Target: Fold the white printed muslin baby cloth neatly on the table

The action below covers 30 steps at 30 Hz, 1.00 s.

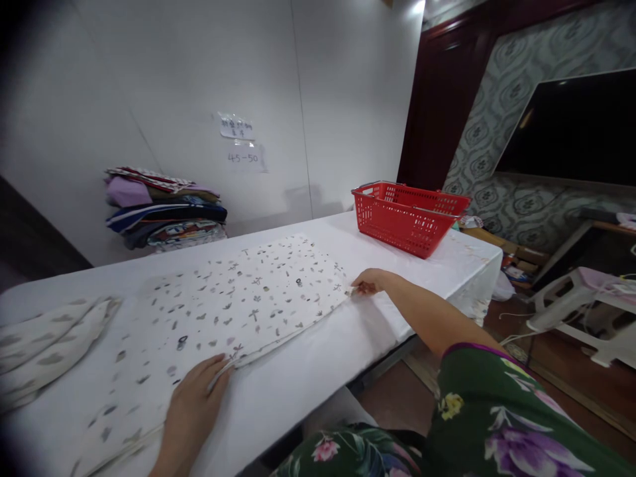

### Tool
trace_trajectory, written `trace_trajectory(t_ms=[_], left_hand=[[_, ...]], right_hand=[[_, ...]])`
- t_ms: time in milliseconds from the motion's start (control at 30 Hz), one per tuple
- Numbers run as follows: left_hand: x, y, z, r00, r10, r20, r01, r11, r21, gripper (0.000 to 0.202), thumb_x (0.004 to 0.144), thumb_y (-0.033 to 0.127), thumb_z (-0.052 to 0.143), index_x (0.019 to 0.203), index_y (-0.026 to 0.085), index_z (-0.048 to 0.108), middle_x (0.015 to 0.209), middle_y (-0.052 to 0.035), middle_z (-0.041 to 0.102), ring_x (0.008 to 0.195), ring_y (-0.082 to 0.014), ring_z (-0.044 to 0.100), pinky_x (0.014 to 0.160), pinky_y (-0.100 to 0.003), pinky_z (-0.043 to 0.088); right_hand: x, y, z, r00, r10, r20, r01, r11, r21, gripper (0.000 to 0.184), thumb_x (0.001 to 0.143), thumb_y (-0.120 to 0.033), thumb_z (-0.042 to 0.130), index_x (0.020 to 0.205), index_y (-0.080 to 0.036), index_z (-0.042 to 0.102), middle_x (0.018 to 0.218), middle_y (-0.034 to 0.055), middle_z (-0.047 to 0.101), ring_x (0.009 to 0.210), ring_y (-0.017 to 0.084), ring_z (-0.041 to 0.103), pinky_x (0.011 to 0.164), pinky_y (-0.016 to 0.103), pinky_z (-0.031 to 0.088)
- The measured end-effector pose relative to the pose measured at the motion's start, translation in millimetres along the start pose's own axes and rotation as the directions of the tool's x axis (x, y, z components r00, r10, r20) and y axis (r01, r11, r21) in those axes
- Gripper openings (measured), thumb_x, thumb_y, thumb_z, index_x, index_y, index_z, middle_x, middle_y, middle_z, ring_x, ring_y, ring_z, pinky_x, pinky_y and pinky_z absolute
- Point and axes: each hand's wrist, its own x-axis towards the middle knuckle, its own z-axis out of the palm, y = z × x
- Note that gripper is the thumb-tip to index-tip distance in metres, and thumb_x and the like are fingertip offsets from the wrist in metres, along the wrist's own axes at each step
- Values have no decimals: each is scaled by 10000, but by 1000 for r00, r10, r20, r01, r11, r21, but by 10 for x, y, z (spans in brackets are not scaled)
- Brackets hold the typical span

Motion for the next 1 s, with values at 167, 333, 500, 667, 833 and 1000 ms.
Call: trace_trajectory(t_ms=[167, 333, 500, 667, 833, 1000], left_hand=[[-7, 10, -6, 1000, 6, -5, -6, 1000, 3, 354, 814, 446, 422, 888, 219, 683, 1027, -47, 664, 990, -222, 579, 921, -383, 434], [-11, -6, 9, 1000, 22, -13, -21, 1000, 12, 346, 817, 436, 427, 888, 215, 684, 1017, -48, 667, 979, -220, 581, 910, -379, 438], [-6, -3, -1, 1000, 27, -12, -27, 1000, 1, 345, 820, 439, 436, 892, 209, 683, 1030, -48, 663, 975, -217, 583, 905, -366, 443], [-5, 5, -20, 1000, 7, 3, -7, 1000, -5, 343, 817, 452, 442, 884, 219, 686, 1024, -39, 666, 975, -217, 586, 904, -373, 445], [3, 27, -27, 1000, 7, 0, -7, 1000, -15, 328, 817, 435, 444, 874, 221, 686, 1013, -41, 668, 963, -216, 590, 898, -370, 449], [1, 38, -23, 1000, 0, -3, 0, 1000, -26, 324, 808, 438, 458, 867, 218, 689, 1012, -45, 666, 964, -219, 589, 899, -374, 451]], right_hand=[[49, -28, 16, 989, 132, 62, -124, 986, -113, 171, 707, -202, 695, 644, -83, 588, 504, 61, 600, 428, 110, 548, 389, 164, 395], [97, -75, 20, 992, 122, 26, -116, 978, -171, 163, 696, -182, 701, 668, -86, 573, 474, 19, 571, 400, 102, 531, 449, 218, 482], [113, -113, 54, 990, 138, 41, -128, 974, -186, 268, 606, -236, 783, 690, -83, 579, 518, 19, 584, 466, 118, 578, 501, 239, 529], [131, -105, 121, 991, 128, 44, -120, 980, -157, 249, 635, -229, 767, 711, -93, 573, 512, 6, 570, 441, 99, 547, 507, 251, 538], [153, -74, 139, 992, 113, 58, -107, 989, -98, 230, 660, -227, 750, 731, -105, 568, 529, -9, 561, 429, 90, 533, 509, 261, 535], [153, -49, 183, 986, 129, 104, -128, 992, -20, 230, 687, -245, 728, 714, -112, 543, 509, -16, 536, 461, 112, 556, 523, 265, 534]])
